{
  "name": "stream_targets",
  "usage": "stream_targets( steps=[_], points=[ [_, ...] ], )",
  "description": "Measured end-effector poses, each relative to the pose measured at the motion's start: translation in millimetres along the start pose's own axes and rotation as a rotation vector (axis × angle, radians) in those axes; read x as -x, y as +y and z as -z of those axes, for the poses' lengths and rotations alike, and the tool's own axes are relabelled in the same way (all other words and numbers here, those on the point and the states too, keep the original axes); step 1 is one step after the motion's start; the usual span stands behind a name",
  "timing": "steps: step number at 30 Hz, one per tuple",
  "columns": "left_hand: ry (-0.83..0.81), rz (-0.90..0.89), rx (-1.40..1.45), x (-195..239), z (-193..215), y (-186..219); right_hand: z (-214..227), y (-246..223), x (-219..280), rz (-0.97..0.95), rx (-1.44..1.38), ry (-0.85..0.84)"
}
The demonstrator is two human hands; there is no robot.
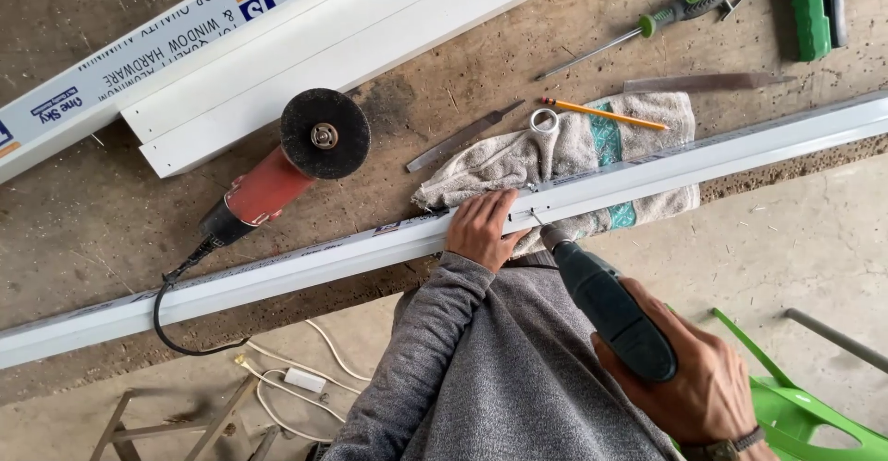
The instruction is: Drilling holes into an aluminum window or door frame profile using a power drill.
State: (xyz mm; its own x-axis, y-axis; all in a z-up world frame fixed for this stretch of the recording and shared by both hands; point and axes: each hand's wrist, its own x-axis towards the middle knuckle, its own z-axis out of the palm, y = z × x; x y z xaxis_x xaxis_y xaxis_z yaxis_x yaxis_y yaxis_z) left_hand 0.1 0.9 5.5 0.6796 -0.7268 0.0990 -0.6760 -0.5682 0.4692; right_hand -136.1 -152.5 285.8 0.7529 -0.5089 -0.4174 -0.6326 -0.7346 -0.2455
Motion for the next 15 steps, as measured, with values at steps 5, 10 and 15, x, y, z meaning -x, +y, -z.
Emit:
stream_targets(
  steps=[5, 10, 15],
  points=[
    [-0.005, 0.014, 0.002, -1, 3, 0, -19, 6, 13, -0.074, -0.034, 0.048],
    [-0.016, 0.001, 0.046, -3, 13, 2, -40, 12, 26, -0.093, -0.108, 0.140],
    [0.031, -0.007, 0.036, -4, 16, 3, -60, 17, 38, -0.167, -0.218, 0.133]
  ],
)
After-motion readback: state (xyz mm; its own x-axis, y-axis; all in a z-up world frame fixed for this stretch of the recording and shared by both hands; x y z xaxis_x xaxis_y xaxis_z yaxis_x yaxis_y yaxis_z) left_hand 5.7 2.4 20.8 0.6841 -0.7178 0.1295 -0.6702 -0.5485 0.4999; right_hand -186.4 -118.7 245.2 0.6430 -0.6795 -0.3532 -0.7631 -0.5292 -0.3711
